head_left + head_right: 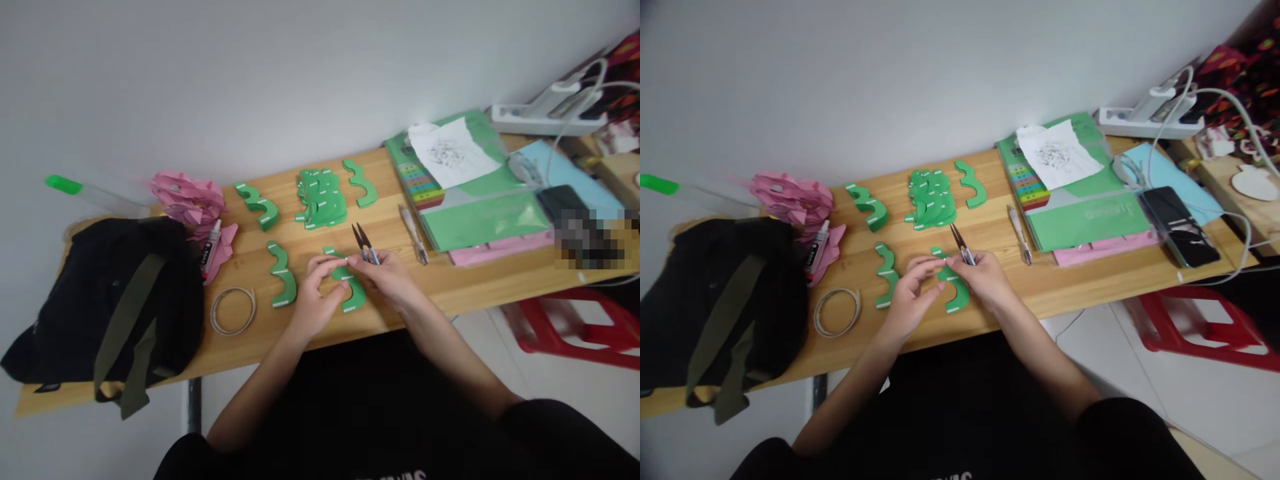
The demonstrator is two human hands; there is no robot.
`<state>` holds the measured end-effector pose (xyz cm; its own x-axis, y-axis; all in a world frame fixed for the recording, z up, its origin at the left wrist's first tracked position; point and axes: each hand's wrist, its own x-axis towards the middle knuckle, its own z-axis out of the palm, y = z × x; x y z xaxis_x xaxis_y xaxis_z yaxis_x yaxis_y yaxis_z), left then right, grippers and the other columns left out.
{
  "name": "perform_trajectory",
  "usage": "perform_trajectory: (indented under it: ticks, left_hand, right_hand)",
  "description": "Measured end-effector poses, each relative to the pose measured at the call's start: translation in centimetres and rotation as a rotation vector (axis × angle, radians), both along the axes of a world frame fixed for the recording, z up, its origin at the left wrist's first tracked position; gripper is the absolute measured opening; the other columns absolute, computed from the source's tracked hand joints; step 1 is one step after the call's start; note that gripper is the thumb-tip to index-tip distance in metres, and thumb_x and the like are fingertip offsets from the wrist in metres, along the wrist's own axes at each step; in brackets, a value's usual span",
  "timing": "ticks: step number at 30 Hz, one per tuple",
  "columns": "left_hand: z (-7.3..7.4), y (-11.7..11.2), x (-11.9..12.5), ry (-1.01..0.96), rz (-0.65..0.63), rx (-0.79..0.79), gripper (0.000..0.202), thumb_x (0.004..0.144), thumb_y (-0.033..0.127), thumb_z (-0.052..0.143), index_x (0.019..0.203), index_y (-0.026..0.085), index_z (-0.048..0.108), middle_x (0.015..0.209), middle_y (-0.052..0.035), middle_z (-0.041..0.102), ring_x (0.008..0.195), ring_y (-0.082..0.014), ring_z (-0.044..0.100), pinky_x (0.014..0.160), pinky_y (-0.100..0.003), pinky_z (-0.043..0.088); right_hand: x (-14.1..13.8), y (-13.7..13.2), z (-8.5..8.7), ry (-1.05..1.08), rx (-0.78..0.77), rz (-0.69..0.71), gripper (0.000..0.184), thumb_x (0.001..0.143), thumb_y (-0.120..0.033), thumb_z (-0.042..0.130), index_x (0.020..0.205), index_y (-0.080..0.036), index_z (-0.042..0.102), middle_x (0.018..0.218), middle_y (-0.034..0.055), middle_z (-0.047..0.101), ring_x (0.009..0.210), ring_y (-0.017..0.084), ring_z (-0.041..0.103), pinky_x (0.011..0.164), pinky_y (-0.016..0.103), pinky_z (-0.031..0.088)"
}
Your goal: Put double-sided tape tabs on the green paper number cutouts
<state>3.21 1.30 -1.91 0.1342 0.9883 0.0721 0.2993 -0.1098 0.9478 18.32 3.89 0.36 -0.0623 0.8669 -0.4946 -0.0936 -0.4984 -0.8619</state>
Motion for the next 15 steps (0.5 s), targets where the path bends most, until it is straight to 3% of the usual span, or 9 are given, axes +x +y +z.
perform_trajectory:
  ticks: [5, 8, 10, 12, 15]
  left_hand:
    - [-0.5, -1.9, 0.7, 0.401, 0.075, 0.259, 0.033, 0.083, 0.018, 0.059, 0.116, 0.018, 0.063, 0.112, -0.0114, 0.059, 0.110, -0.0258, 0.055, 0.099, -0.048, 0.044]
    - [-0.5, -2.9, 1.0, 0.331, 0.018, 0.224, 0.034, 0.085, 0.019, 0.058, 0.119, 0.020, 0.062, 0.113, -0.0099, 0.059, 0.110, -0.0237, 0.056, 0.098, -0.045, 0.045]
    - [-0.4, -3.3, 1.1, 0.222, -0.012, 0.160, 0.034, 0.085, 0.020, 0.059, 0.118, 0.023, 0.062, 0.113, -0.0080, 0.058, 0.110, -0.0218, 0.056, 0.099, -0.043, 0.045]
    - [-0.4, -3.4, 1.2, 0.147, -0.029, 0.111, 0.033, 0.084, 0.022, 0.061, 0.117, 0.024, 0.063, 0.112, -0.0070, 0.057, 0.109, -0.0207, 0.057, 0.099, -0.041, 0.045]
    - [-0.5, -3.5, 1.4, 0.149, -0.034, 0.103, 0.034, 0.084, 0.019, 0.060, 0.117, 0.025, 0.064, 0.111, -0.0063, 0.056, 0.107, -0.0198, 0.057, 0.097, -0.039, 0.046]
  right_hand:
    - [2.0, -1.0, -0.8, -0.189, 0.088, -0.125, 0.032, 0.057, -0.045, 0.073, 0.061, -0.019, 0.056, 0.043, -0.0105, 0.033, 0.041, 0.005, 0.028, 0.040, 0.023, 0.018]
    - [2.7, -1.8, -1.1, -0.149, 0.044, -0.132, 0.034, 0.058, -0.048, 0.073, 0.063, -0.020, 0.055, 0.040, -0.0123, 0.028, 0.037, 0.005, 0.023, 0.038, 0.023, 0.014]
    - [2.7, -2.3, -1.1, -0.071, 0.011, -0.051, 0.037, 0.060, -0.051, 0.072, 0.061, -0.021, 0.052, 0.040, -0.0129, 0.026, 0.036, 0.004, 0.020, 0.038, 0.023, 0.012]
    - [2.4, -2.6, -1.0, 0.005, 0.000, 0.032, 0.040, 0.061, -0.053, 0.072, 0.057, -0.021, 0.048, 0.040, -0.0126, 0.027, 0.036, 0.004, 0.019, 0.038, 0.023, 0.013]
    - [1.8, -2.8, -1.0, 0.006, 0.036, 0.029, 0.038, 0.060, -0.050, 0.073, 0.056, -0.020, 0.050, 0.040, -0.0117, 0.029, 0.038, 0.004, 0.024, 0.039, 0.022, 0.017]
